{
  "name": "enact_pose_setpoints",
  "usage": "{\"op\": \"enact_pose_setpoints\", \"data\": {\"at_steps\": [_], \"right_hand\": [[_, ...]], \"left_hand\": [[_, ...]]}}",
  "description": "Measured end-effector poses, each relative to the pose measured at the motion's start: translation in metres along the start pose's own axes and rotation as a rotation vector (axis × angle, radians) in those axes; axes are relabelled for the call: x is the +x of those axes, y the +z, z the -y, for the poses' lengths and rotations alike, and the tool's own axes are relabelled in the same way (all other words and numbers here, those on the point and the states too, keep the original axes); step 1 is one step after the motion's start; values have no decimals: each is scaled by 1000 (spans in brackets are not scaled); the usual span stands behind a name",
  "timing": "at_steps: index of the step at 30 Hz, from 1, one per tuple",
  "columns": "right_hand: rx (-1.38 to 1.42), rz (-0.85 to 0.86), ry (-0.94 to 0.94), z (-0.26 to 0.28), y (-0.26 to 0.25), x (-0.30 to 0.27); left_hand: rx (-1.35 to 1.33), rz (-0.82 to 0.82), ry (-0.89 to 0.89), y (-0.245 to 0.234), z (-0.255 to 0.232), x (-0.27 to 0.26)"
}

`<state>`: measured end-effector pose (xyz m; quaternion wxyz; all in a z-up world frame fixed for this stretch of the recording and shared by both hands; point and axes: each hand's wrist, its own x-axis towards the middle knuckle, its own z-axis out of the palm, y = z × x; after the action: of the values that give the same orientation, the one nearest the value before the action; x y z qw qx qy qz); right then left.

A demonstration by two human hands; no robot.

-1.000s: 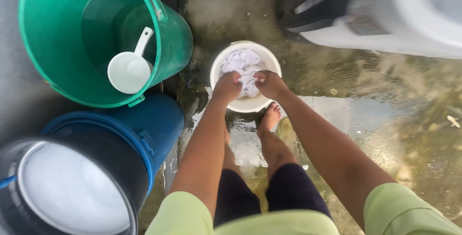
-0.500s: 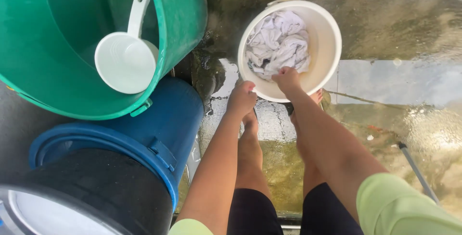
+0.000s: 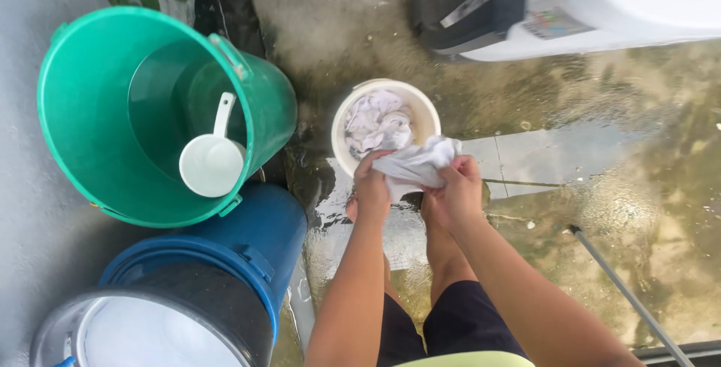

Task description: Washing clothes by hand in a bucket and then transferring them to a washing machine.

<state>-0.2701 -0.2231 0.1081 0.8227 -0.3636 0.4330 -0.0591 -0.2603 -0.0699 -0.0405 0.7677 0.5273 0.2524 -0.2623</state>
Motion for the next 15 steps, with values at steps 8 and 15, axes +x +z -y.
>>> {"op": "enact_pose_setpoints", "data": {"at_steps": [8,15], "right_hand": [[3,115,606,-19,39,17],[40,264,634,-36,41,6]], "left_hand": [[-560,-31,176,42,-86,-81],[-486,-13,9,57,-174,-98]]}}
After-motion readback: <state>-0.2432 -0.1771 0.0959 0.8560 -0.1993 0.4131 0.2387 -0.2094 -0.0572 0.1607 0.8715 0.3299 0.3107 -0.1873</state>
